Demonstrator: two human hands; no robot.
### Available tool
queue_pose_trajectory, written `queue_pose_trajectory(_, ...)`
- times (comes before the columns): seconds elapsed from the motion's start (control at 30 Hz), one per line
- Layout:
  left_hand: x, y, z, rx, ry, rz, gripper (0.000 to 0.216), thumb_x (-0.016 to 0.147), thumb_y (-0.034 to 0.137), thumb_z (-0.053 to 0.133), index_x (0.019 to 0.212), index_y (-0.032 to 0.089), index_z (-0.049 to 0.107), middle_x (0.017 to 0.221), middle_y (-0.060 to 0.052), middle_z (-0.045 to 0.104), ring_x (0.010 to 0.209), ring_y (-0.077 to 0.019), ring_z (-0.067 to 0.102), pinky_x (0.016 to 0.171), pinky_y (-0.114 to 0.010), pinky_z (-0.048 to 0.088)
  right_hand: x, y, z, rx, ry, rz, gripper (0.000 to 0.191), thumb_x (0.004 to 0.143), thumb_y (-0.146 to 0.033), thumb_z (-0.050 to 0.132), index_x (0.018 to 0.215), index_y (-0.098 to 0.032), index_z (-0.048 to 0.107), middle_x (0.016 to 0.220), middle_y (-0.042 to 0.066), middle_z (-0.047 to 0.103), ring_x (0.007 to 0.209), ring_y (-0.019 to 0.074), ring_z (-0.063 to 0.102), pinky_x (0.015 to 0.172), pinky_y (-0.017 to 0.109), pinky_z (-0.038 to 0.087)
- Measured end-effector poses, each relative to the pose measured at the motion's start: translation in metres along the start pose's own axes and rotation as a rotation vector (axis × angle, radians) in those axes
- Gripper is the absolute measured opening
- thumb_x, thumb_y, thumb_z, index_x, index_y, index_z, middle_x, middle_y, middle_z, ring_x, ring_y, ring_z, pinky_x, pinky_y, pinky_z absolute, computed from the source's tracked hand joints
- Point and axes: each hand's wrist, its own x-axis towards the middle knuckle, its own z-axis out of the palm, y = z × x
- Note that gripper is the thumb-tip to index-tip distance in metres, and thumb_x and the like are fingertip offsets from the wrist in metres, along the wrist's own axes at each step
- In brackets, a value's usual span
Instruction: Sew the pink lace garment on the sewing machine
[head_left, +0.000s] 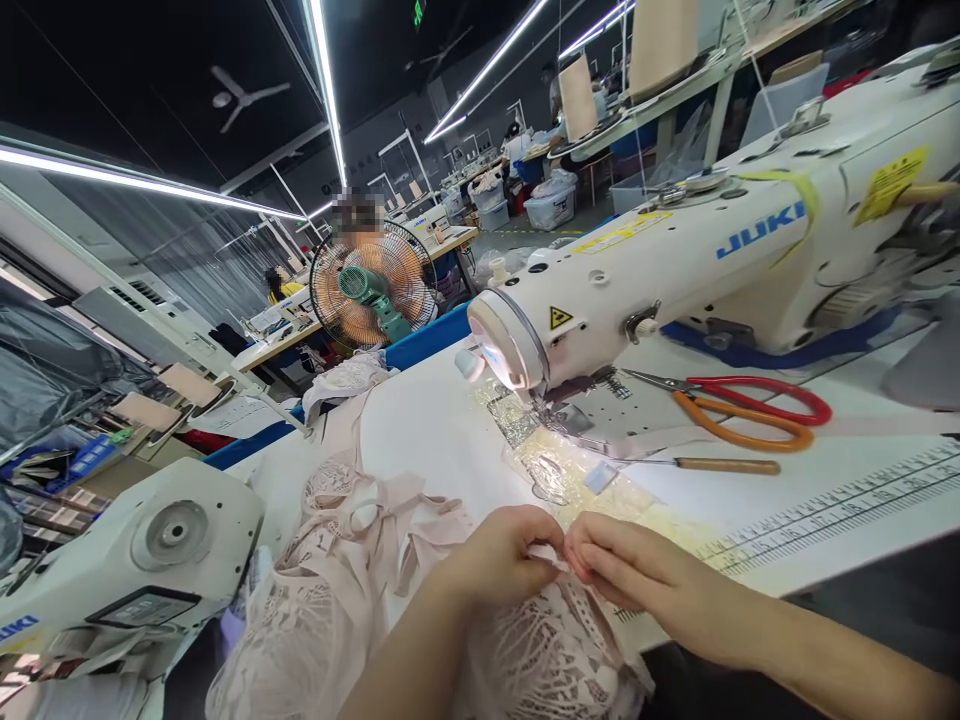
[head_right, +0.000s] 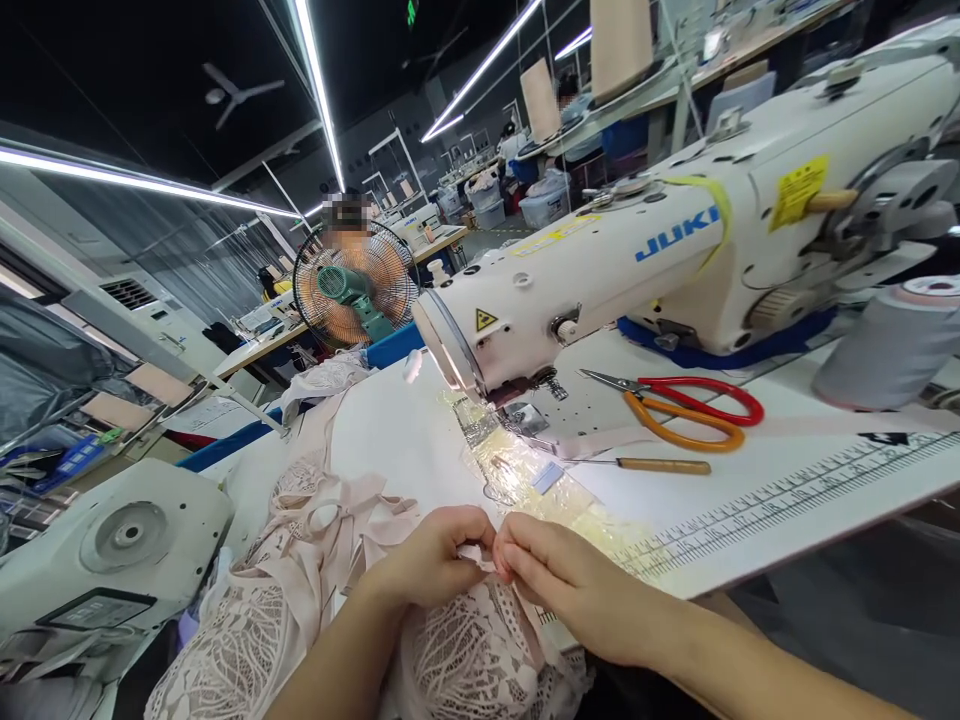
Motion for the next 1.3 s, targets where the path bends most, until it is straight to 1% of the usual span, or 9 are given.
queue_pose_trajectory(0.13,0.001,-0.004,-0.002,0.024,-0.058,0.07,0.012,0.063,0.007,0.054,0.071,0.015,0.057,0.072,0.0,0.055,0.071,-0.0131,0.05,0.068,-0.023,0.039,-0.001,0.008,-0.028,-0.885,-0.14,-0.356,0.017,0.077,-0.005,0.038,0.076,-0.019,0.049,0.073,0.004,0.054,0.063,0.018,0.047,0.056,0.029,0.035)
queue_pose_trajectory(0.3,-0.001,0.0,-0.012,-0.116,-0.016,-0.048,0.003,0.063,0.011,0.056,0.065,0.014,0.055,0.069,0.0,0.054,0.067,-0.0118,0.049,0.063,-0.022,0.037,-0.002,0.02,-0.091,-1.183,0.051,-0.27,0.028,0.074,0.003,0.032,0.075,-0.017,0.051,0.071,0.011,0.055,0.061,0.0241,0.051,0.056,0.034,0.033)
queue_pose_trajectory(0.4,-0.001,0.003,-0.014,-0.177,0.01,-0.156,0.002,0.063,0.016,0.057,0.064,0.014,0.055,0.066,0.001,0.052,0.063,-0.0107,0.047,0.058,-0.021,0.035,-0.006,0.014,-0.097,-1.092,0.199,-0.067,0.021,0.082,-0.008,0.032,0.07,-0.021,0.043,0.068,0.008,0.053,0.06,0.0227,0.051,0.054,0.033,0.033)
queue_pose_trajectory(0.53,0.002,0.003,-0.009,-0.265,0.052,-0.316,0.005,0.062,0.019,0.055,0.063,0.015,0.053,0.055,0.004,0.043,0.052,-0.0082,0.039,0.049,-0.02,0.029,-0.005,0.003,-0.053,-0.694,0.195,0.046,0.022,0.088,-0.038,0.044,0.073,-0.022,0.045,0.071,0.003,0.055,0.064,0.0199,0.052,0.056,0.03,0.036)
queue_pose_trajectory(0.6,0.002,0.001,-0.006,-0.269,0.085,-0.346,0.006,0.061,0.019,0.055,0.064,0.014,0.053,0.054,0.004,0.041,0.051,-0.0076,0.037,0.047,-0.02,0.027,0.001,0.001,-0.026,-0.525,0.184,0.037,0.015,0.079,-0.035,0.054,0.083,-0.022,0.048,0.079,0.002,0.057,0.067,0.0185,0.053,0.057,0.028,0.037)
queue_pose_trajectory(0.7,0.0,-0.004,-0.006,-0.279,0.102,-0.354,0.007,0.062,0.019,0.054,0.066,0.014,0.052,0.055,0.005,0.041,0.051,-0.0065,0.035,0.047,-0.02,0.025,0.014,0.004,-0.002,-0.371,0.194,0.038,0.006,0.077,-0.026,0.049,0.079,-0.021,0.048,0.072,0.0,0.055,0.062,0.0161,0.05,0.054,0.026,0.035)
queue_pose_trajectory(0.97,0.0,-0.004,-0.008,-0.306,0.141,-0.304,0.014,0.069,0.027,0.057,0.073,0.014,0.056,0.06,0.004,0.044,0.058,-0.0087,0.038,0.052,-0.021,0.028,0.025,0.011,-0.004,-0.166,0.194,0.122,0.026,0.079,-0.041,0.043,0.066,-0.019,0.047,0.056,-0.005,0.036,0.053,0.0127,0.033,0.048,0.024,0.024)
queue_pose_trajectory(1.13,0.003,-0.007,-0.006,-0.289,0.243,-0.236,0.012,0.069,0.024,0.054,0.069,0.013,0.058,0.066,0.0,0.053,0.065,-0.0116,0.045,0.062,-0.023,0.034,0.026,0.011,-0.002,-0.18,0.144,0.176,0.02,0.076,-0.037,0.045,0.066,-0.02,0.048,0.057,-0.004,0.04,0.053,0.0129,0.035,0.049,0.025,0.026)
queue_pose_trajectory(1.3,0.004,-0.01,-0.009,-0.301,0.309,-0.25,0.02,0.069,0.033,0.059,0.067,0.013,0.058,0.06,0.001,0.05,0.059,-0.0104,0.041,0.056,-0.023,0.031,0.029,0.008,0.001,-0.181,0.185,0.167,0.023,0.076,-0.039,0.045,0.067,-0.02,0.052,0.058,-0.003,0.042,0.054,0.0141,0.038,0.05,0.025,0.028)
